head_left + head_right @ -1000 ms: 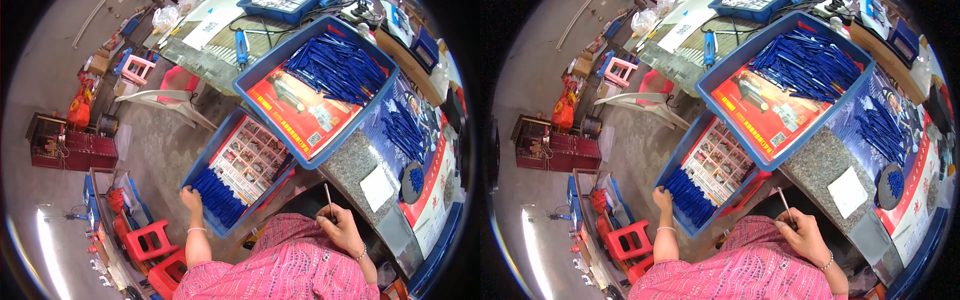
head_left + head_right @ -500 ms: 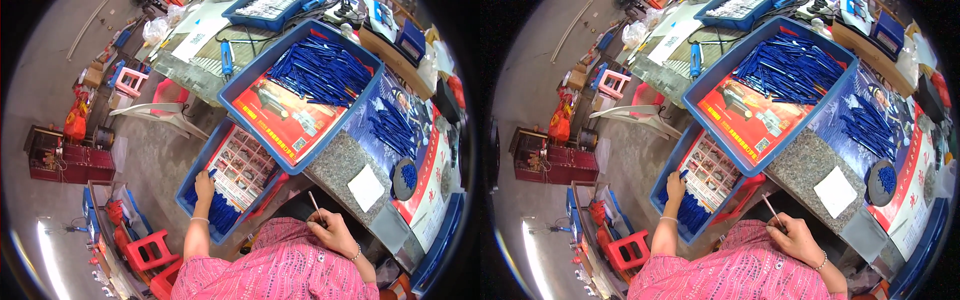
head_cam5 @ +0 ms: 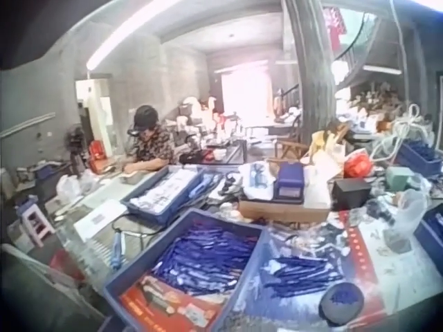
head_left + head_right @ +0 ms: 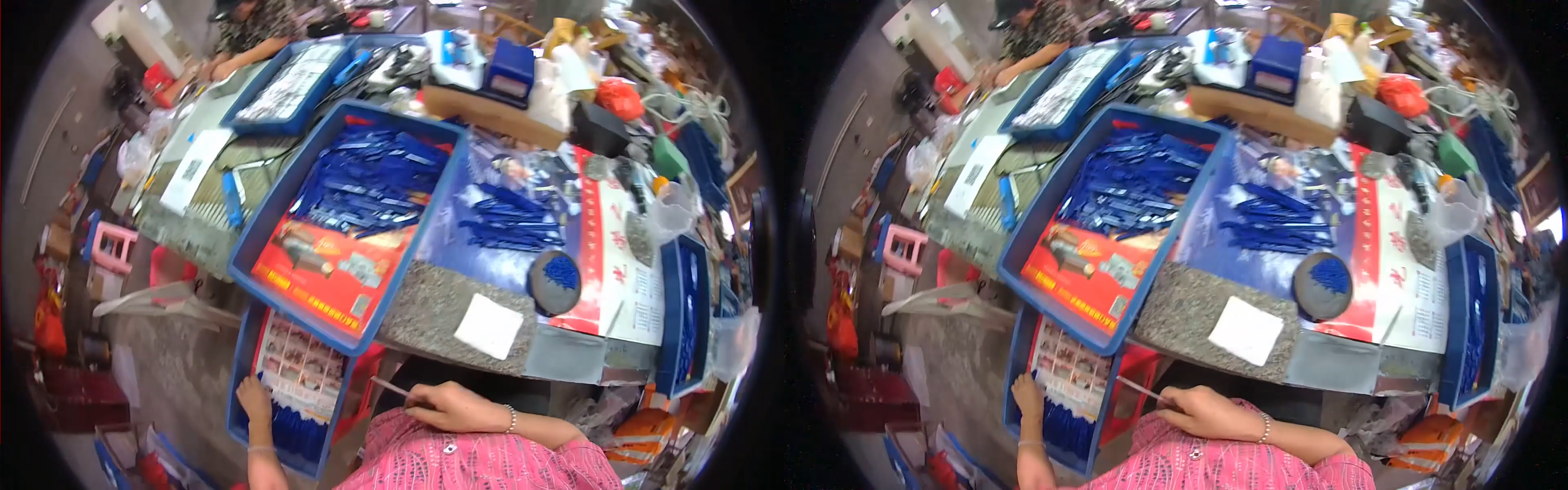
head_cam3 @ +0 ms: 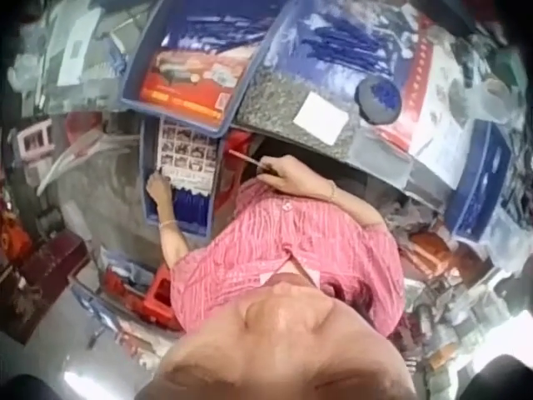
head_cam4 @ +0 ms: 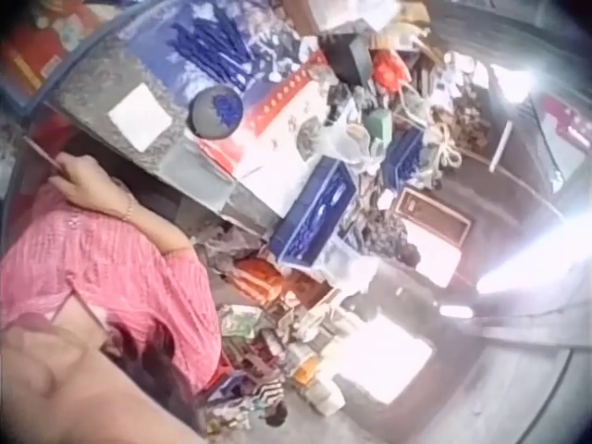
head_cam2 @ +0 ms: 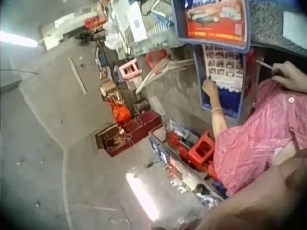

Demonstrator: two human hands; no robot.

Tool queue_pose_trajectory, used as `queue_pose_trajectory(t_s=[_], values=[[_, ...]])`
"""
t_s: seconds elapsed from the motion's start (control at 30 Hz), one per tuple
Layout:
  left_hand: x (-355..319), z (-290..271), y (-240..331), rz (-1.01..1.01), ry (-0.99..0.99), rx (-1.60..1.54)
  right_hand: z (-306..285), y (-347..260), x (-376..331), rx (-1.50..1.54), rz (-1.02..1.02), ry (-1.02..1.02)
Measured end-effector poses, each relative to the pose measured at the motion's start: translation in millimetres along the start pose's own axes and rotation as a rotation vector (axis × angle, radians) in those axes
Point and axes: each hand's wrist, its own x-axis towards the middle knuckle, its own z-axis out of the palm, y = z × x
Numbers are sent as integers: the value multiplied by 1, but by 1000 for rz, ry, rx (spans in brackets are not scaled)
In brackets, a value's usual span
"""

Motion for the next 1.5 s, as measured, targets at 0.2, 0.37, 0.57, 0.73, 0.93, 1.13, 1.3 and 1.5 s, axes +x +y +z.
queue_pose_trajectory(t_s=[0.2, 0.37, 0.57, 0.73, 0.93, 1.13, 1.3, 1.5], values=[[-5, -28, 0, 14, 42, 5, 2, 8, -7, 4, 25, 36], [-56, -52, -8, -67, -4, -99, 2, 9, -4, -6, 8, -16], [-66, -54, 7, -4, 36, -329, 4, 1, -5, 16, 145, 48], [-78, -57, 14, -136, -26, -337, 8, 3, -1, -12, 105, 60], [-98, -43, 9, -68, -75, -341, 14, 0, -1, -11, 143, 46], [-100, -43, 17, -79, -133, -435, 16, -1, -2, -29, 125, 47], [-95, -68, 23, -95, -96, -463, 18, -2, 2, -26, 90, 38], [-27, -195, 134, 357, 132, -757, 14, -2, 1, -36, 128, 61]])
